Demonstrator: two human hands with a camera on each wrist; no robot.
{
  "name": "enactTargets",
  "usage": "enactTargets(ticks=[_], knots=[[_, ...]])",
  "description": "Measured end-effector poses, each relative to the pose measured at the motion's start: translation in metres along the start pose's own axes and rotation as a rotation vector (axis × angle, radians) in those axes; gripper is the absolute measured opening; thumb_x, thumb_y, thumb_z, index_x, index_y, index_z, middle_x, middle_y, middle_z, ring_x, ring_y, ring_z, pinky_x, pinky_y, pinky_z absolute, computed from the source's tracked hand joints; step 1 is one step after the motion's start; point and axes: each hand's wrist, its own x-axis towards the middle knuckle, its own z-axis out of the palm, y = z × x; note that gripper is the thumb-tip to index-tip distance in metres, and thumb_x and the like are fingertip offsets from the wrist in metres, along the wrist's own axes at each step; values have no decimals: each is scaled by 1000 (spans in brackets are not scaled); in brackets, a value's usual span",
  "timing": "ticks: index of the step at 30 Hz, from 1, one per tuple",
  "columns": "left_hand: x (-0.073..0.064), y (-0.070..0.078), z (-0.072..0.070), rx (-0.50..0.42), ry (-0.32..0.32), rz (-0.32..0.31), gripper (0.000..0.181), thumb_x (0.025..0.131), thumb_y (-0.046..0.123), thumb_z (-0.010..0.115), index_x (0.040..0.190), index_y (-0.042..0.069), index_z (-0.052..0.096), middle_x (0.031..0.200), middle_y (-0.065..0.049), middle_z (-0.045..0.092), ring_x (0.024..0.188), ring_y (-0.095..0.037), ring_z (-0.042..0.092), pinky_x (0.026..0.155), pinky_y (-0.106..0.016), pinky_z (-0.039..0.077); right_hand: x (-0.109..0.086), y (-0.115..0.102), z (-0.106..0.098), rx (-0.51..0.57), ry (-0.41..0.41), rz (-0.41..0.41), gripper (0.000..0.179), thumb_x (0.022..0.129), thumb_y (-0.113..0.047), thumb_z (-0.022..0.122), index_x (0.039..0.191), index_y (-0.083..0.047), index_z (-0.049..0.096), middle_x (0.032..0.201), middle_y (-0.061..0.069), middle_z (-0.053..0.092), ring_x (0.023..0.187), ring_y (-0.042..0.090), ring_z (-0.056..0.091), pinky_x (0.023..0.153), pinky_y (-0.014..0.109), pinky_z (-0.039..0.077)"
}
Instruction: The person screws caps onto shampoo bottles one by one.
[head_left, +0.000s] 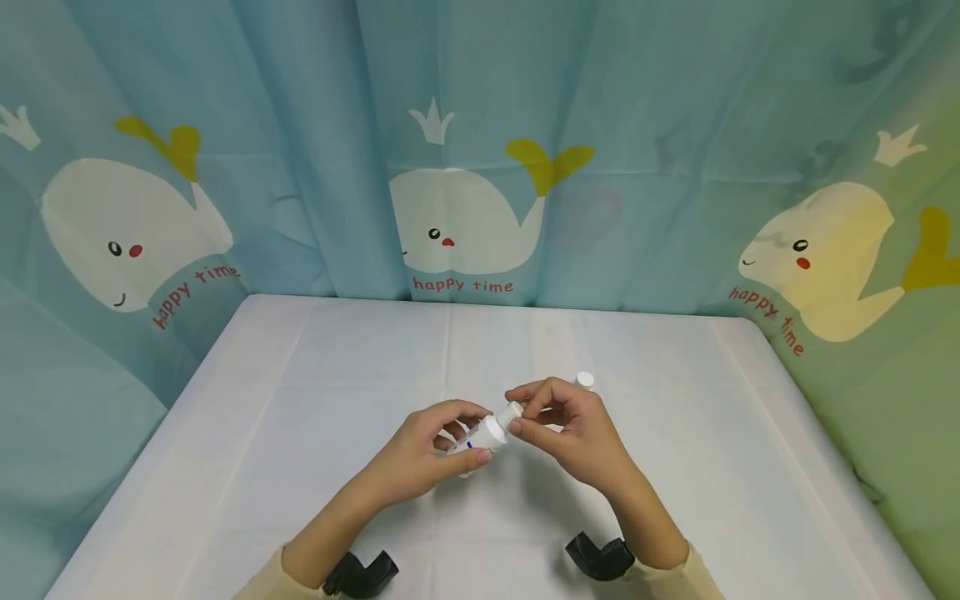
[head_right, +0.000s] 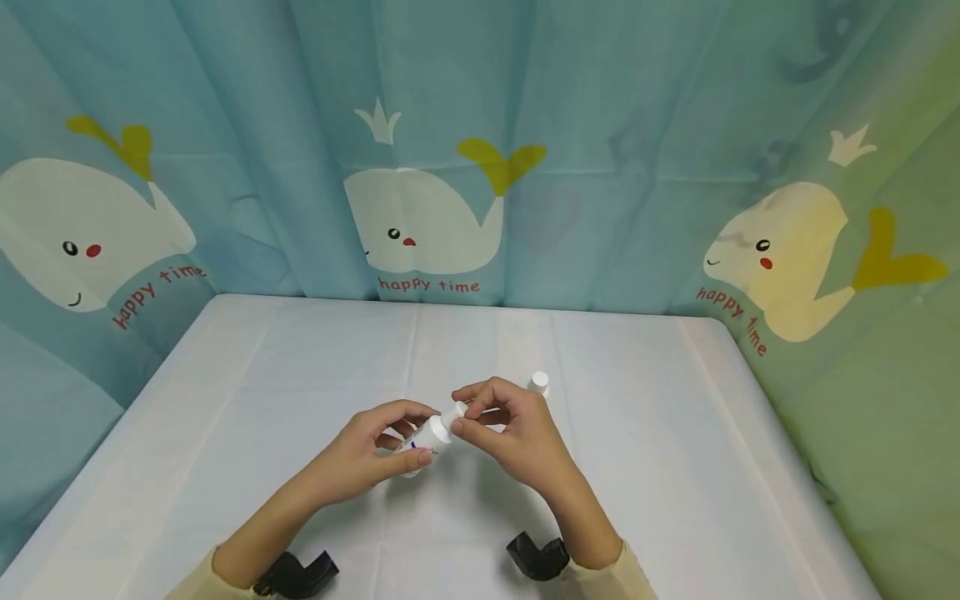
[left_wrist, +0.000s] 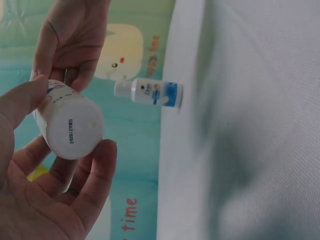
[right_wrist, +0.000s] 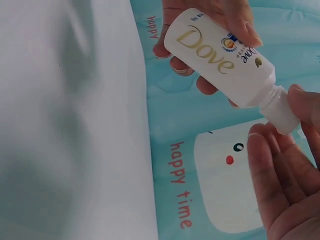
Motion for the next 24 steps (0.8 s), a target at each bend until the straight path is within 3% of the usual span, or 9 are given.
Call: enactTargets(ticks=[5,16,24], knots=[[2,0,-1,17,10,0,42,88,38,76,127,27,62,116,12,65,99,-14,59,83,-30,54,2,0,0,9,4,-28,19,85,-4,78,86,-14,62,106,6,73,100,25,70,77,35,60],[2,-2,-3,14,23,-1,42,88,38,77,126,28,63,115,12,65,99,-15,59,83,-31,54,-2,-2,-3,-5,-27,28,20,84,-3,78,95,-15,67,109,6,72,93,18,71,68,33,59],[0,-1,-2,4,28,22,41,88,36,77,126,27,63,115,11,65,98,-15,59,82,-31,54,-1,-1,-1,-24,-25,12,26,85,-4,78,106,-14,68,105,3,71,90,18,72,71,34,60]])
